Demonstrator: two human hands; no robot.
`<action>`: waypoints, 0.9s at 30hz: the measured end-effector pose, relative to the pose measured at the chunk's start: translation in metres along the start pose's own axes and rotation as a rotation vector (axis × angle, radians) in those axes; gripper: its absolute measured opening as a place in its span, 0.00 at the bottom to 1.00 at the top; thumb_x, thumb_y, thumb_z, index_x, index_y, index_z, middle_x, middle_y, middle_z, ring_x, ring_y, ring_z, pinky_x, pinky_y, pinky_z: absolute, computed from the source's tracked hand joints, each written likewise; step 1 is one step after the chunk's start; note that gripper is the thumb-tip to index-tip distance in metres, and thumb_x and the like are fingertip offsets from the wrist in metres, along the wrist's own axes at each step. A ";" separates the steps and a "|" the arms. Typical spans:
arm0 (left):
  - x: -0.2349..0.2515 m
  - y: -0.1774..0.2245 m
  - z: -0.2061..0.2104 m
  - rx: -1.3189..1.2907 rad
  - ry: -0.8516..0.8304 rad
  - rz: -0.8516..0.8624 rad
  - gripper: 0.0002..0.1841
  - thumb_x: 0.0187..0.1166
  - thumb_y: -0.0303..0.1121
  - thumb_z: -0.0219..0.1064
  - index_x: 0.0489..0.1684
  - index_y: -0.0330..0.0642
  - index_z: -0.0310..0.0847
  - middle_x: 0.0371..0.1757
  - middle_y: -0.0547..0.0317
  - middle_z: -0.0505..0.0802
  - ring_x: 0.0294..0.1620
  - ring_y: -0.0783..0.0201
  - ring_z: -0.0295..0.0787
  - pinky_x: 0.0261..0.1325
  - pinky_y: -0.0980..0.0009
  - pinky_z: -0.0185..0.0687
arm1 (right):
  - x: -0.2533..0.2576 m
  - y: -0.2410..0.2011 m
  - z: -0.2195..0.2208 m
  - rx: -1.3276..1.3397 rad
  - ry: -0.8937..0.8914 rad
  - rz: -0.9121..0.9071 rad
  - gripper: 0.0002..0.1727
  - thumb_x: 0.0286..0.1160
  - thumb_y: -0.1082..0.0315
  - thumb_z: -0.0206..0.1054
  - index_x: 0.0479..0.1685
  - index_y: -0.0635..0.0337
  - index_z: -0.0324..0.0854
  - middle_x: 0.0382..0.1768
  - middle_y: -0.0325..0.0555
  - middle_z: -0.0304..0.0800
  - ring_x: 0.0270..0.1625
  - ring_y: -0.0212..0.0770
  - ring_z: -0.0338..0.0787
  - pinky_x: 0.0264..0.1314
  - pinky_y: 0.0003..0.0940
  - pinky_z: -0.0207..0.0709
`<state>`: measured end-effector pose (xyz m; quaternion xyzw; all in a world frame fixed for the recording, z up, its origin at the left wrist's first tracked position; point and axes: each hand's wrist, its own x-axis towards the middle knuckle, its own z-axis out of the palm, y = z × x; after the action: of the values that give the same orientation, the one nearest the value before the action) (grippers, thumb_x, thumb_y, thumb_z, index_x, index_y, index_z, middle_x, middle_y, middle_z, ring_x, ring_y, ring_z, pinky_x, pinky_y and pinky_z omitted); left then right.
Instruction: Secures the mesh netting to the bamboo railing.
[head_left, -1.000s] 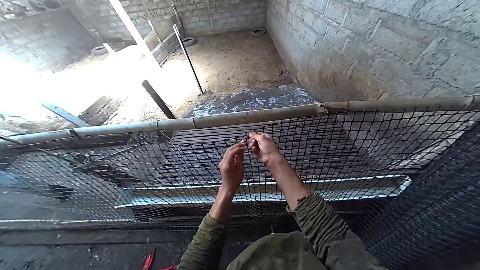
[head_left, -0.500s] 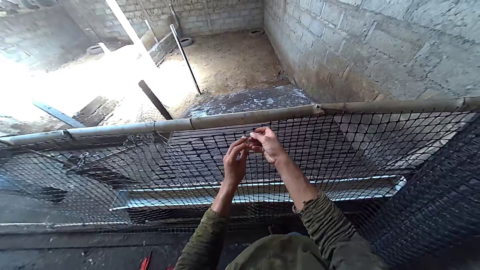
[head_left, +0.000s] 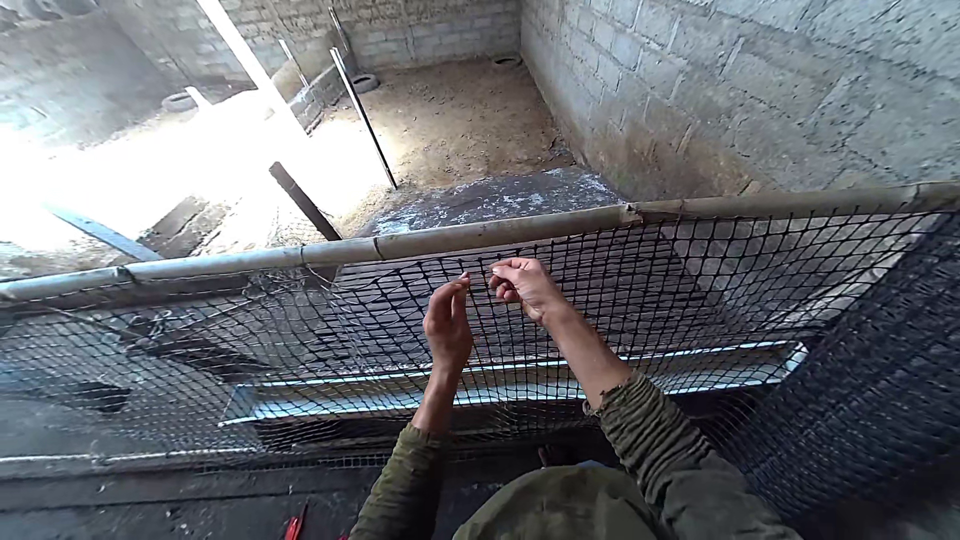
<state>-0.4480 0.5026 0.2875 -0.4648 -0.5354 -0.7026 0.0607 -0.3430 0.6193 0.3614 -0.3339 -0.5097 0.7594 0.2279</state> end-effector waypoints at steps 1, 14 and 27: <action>-0.001 0.001 -0.001 0.008 -0.012 0.010 0.06 0.86 0.24 0.61 0.49 0.34 0.85 0.54 0.54 0.96 0.63 0.62 0.93 0.70 0.60 0.87 | 0.001 -0.002 0.000 -0.019 0.008 -0.014 0.10 0.88 0.74 0.59 0.53 0.73 0.83 0.25 0.45 0.89 0.20 0.28 0.83 0.25 0.19 0.76; -0.012 -0.005 0.031 0.153 -0.097 0.102 0.05 0.77 0.27 0.72 0.42 0.36 0.94 0.51 0.51 0.97 0.68 0.55 0.88 0.76 0.60 0.79 | -0.011 -0.002 -0.024 -0.355 -0.139 -0.319 0.09 0.85 0.71 0.65 0.54 0.67 0.83 0.32 0.42 0.87 0.27 0.28 0.81 0.34 0.22 0.77; -0.001 -0.030 0.053 0.335 -0.005 0.056 0.06 0.76 0.30 0.72 0.38 0.47 0.98 0.46 0.61 0.97 0.60 0.57 0.88 0.69 0.51 0.72 | -0.018 -0.006 -0.034 -0.408 -0.146 -0.339 0.15 0.84 0.74 0.64 0.65 0.67 0.79 0.41 0.47 0.89 0.33 0.30 0.87 0.39 0.24 0.83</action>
<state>-0.4336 0.5573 0.2656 -0.4649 -0.6318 -0.6004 0.1556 -0.3052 0.6305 0.3635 -0.2273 -0.7157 0.6143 0.2424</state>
